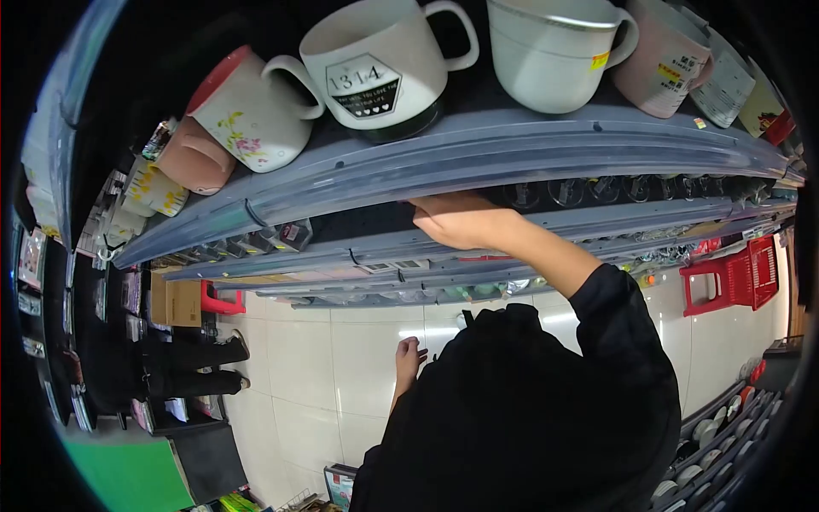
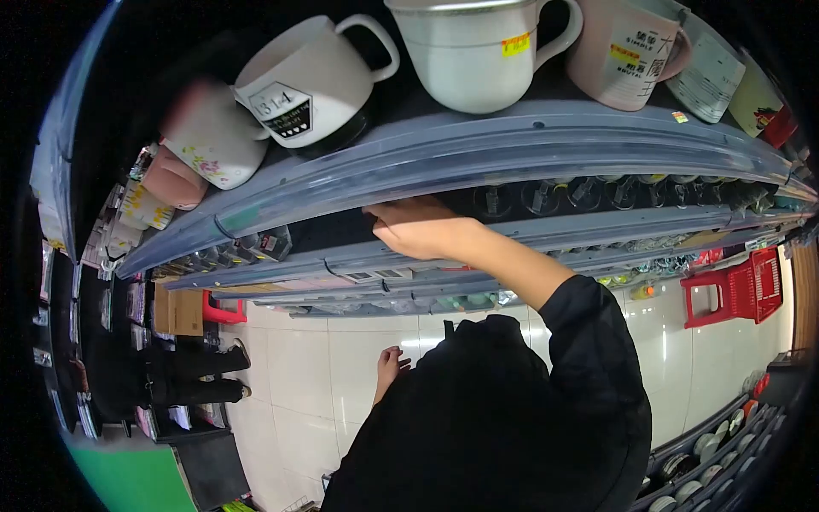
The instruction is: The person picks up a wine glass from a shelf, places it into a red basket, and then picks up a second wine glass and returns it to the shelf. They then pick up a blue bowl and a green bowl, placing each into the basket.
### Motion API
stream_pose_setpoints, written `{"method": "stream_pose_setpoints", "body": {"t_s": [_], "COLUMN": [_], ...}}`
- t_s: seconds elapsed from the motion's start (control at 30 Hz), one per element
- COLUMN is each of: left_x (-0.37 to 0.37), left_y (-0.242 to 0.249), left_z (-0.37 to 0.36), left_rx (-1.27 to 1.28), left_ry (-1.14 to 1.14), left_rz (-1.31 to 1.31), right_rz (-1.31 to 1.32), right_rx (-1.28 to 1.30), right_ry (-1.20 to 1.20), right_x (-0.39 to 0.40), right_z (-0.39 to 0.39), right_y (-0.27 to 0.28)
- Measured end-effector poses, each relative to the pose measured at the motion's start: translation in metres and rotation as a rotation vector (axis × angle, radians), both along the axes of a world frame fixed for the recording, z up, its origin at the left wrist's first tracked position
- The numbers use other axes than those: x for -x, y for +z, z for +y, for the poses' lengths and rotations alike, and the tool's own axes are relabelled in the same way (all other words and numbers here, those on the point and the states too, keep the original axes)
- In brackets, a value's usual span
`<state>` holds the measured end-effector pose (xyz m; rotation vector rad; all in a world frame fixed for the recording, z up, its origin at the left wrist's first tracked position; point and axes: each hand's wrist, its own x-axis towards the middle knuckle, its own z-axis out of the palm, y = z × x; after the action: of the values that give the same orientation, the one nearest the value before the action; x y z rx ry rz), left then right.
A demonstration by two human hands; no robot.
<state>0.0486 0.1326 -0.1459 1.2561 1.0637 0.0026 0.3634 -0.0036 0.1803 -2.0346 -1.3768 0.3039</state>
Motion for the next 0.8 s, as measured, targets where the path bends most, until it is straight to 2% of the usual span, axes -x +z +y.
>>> {"method": "stream_pose_setpoints", "body": {"t_s": [0.07,0.1,0.13,0.17,0.2,0.27,0.3,0.33,0.37,0.43,0.53,0.67,0.8], "left_x": [0.006,0.011,0.017,0.038,0.055,0.073,0.078,0.087,0.095,0.111,0.124,0.125,0.098], "left_y": [-0.022,-0.028,-0.038,-0.077,-0.087,-0.102,-0.112,-0.118,-0.125,-0.133,-0.140,-0.152,-0.128], "left_z": [-0.001,-0.002,-0.001,0.004,0.006,0.013,0.017,0.021,0.025,0.033,0.044,0.054,0.047], "left_rx": [-0.005,-0.118,-0.231,-0.296,-0.294,-0.540,-0.354,-0.337,-0.333,-0.374,-0.401,-0.392,-0.326], "left_ry": [-0.001,-0.061,-0.123,-0.110,-0.117,-0.190,-0.098,-0.120,-0.158,-0.240,-0.339,-0.423,-0.378], "left_rz": [0.028,0.072,0.113,0.097,0.100,0.073,0.238,0.274,0.307,0.318,0.316,0.288,0.237], "right_rz": [0.059,-0.031,-0.022,-0.093,-0.130,-0.206,-0.241,-0.234,-0.131,-0.014,-0.092,-0.012,0.076], "right_rx": [0.193,-0.042,-0.037,-0.041,-0.044,-0.012,0.022,0.022,0.193,0.356,0.350,0.342,0.427], "right_ry": [-0.058,-0.112,-0.115,-0.147,-0.166,-0.207,-0.228,-0.236,-0.205,-0.184,-0.220,-0.210,-0.212], "right_x": [0.003,0.000,-0.001,-0.002,-0.003,-0.004,-0.004,-0.002,-0.001,0.001,-0.005,-0.005,-0.003], "right_z": [0.000,0.003,0.004,0.004,0.004,0.005,0.005,0.004,0.001,0.000,-0.001,-0.005,-0.010], "right_y": [0.020,-0.003,-0.011,-0.015,-0.016,-0.019,-0.021,-0.008,0.009,0.012,0.001,0.000,0.009]}}
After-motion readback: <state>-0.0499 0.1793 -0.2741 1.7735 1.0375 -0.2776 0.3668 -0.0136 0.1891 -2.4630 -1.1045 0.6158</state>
